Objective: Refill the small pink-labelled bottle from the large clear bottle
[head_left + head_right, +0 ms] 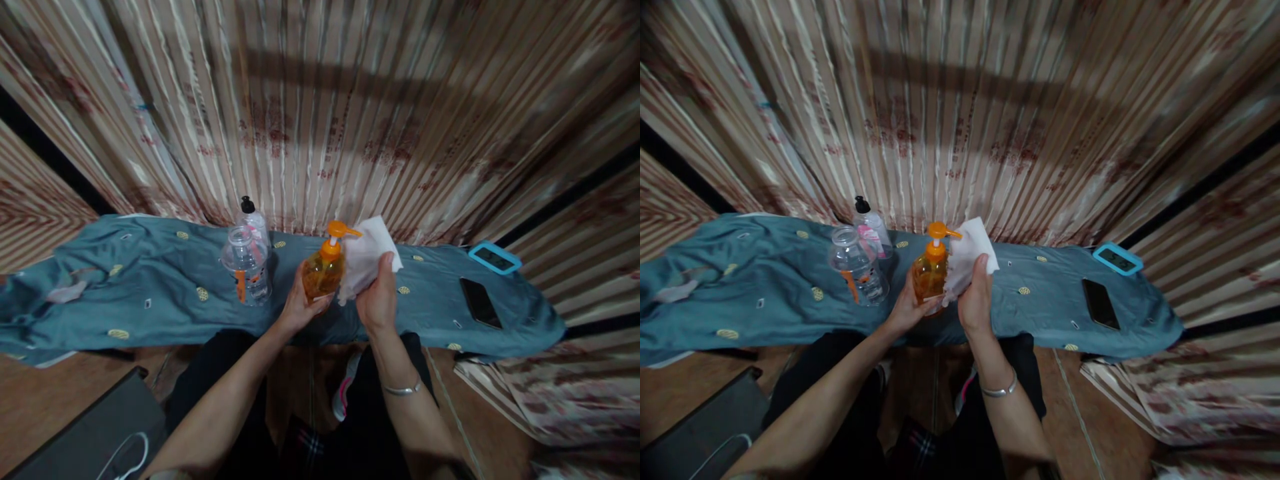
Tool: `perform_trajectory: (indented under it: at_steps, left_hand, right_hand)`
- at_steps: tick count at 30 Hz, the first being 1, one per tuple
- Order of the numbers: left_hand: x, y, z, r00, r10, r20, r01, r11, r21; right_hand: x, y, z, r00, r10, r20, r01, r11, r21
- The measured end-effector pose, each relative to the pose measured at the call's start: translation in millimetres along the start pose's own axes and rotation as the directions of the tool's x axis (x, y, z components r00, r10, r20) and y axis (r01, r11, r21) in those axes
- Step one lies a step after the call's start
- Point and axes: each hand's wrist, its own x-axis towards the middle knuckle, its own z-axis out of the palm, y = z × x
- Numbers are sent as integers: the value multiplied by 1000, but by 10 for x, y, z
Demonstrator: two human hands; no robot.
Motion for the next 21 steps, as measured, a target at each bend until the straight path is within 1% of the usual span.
perform_trajectory:
  at_steps: [2,3,5,6,7,8,9,10,12,14,15,17,18,19,21]
  left_hand:
    - [-1,18,4,1000,-13,-9,13,1000,-10]
    - [-1,23,5,1000,-15,-14,15,1000,-18]
    - [-1,28,3,1000,-19,-22,18,999,-32]
    - [-2,27,1,999,-25,-23,24,999,-35]
    - [-2,25,-1,999,-36,-23,35,999,-36]
    - [-4,22,-4,999,-46,-20,45,998,-32]
    - [-5,20,-5,998,-54,-17,54,998,-26]
    - [-6,17,-6,998,-59,-13,59,998,-19]
    - [-7,15,-5,998,-60,-11,60,998,0]
    - [-5,14,-3,999,-46,-7,46,999,12]
    - [-3,13,-2,999,-37,-3,37,999,15]
    - [3,1,-2,1000,-17,0,17,1000,16]
    - [6,-11,-2,1000,-8,-2,8,1000,13]
    - [8,-26,-4,1000,2,-6,-2,1000,7]
    - [13,-63,-6,1000,26,-2,-26,1000,-14]
  right_hand:
    - [53,-124,10,991,-115,62,119,991,-64]
    - [86,-176,17,977,-176,118,189,976,-104]
    - [154,-246,23,927,-283,246,329,929,-171]
    - [185,-261,16,900,-323,292,386,902,-192]
    - [211,-263,-1,881,-354,315,428,879,-208]
    - [232,-251,-29,873,-374,314,450,865,-222]
    - [248,-225,-65,877,-380,293,451,861,-234]
    - [260,-186,-107,893,-370,257,430,869,-245]
    - [268,-72,-179,946,-291,144,319,916,-243]
    - [248,71,-197,990,-139,30,142,974,-176]
    - [224,143,-177,999,-53,7,54,992,-115]
    - [152,271,-89,997,65,52,-64,998,-3]
    - [108,325,-31,992,89,92,-92,995,25]
    - [66,374,26,987,97,131,-102,994,33]
    - [3,480,113,982,93,164,-102,994,43]
